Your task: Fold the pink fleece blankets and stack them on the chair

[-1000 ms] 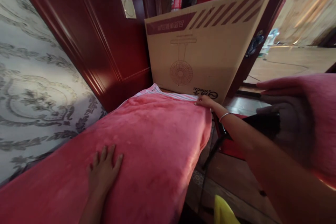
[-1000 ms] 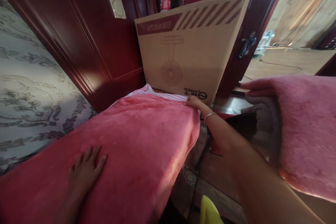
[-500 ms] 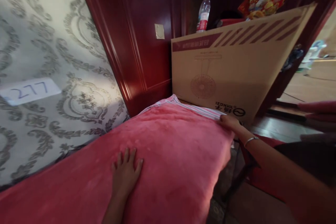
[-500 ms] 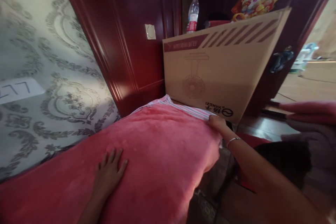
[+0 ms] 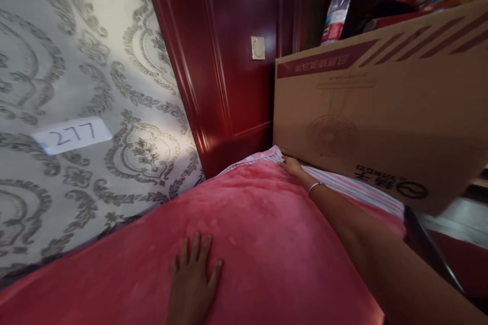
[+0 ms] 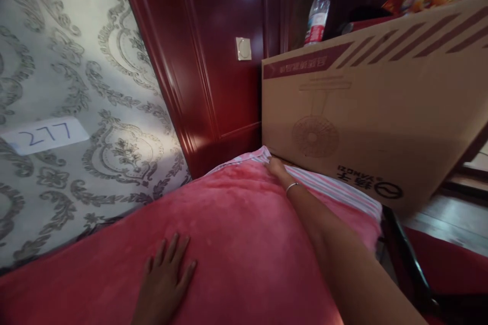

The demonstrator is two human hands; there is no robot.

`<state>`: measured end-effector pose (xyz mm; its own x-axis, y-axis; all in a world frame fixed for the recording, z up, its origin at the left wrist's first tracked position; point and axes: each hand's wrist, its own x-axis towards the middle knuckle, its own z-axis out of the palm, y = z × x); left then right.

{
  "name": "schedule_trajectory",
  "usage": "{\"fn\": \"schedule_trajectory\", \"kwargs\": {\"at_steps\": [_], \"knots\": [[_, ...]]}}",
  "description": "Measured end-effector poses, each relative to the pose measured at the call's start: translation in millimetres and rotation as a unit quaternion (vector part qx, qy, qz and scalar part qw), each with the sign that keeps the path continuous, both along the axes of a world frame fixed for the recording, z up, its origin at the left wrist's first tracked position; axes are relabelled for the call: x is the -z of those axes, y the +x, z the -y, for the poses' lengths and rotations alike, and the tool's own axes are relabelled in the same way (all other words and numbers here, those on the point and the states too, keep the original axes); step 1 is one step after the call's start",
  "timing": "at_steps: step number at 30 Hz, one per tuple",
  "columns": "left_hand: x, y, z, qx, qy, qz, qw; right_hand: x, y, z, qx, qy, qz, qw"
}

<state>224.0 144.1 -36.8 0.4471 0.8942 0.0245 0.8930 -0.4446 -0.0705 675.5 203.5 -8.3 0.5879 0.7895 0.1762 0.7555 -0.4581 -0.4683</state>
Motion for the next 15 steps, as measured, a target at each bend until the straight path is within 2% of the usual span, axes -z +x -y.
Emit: {"fn": "schedule_trajectory", "kwargs": {"at_steps": [3,6,7,9,11,12,13,15], "knots": [[3.0,-1,-2,-0.006,-0.011,0.002,1.0,-4.7,-10,-15,-0.035,0.001,-0.004,0.999],[4.2,-1,-3,-0.008,-0.015,-0.001,1.0,-7.3,-33,-7,-0.07,0.021,0.015,0.997],[4.2,-1,-3,-0.009,-0.015,-0.002,1.0,-6.0,-43,1,-0.094,0.036,0.029,0.995],[4.2,-1,-3,-0.008,-0.011,0.0,1.0,0.9,-65,27,-0.183,0.069,0.069,0.978],[4.1,0,-3,-0.004,-0.004,0.005,1.0,11.2,-86,56,-0.33,0.089,0.114,0.933],[4.1,0,-2,-0.002,-0.001,0.008,1.0,16.1,-95,69,-0.371,0.086,0.116,0.917],[4.0,0,-2,-0.001,0.001,0.011,1.0,19.8,-102,80,-0.393,0.08,0.109,0.91],[3.8,-1,-2,0.002,0.003,0.019,1.0,22.3,-109,91,-0.36,0.071,0.07,0.927]]}}
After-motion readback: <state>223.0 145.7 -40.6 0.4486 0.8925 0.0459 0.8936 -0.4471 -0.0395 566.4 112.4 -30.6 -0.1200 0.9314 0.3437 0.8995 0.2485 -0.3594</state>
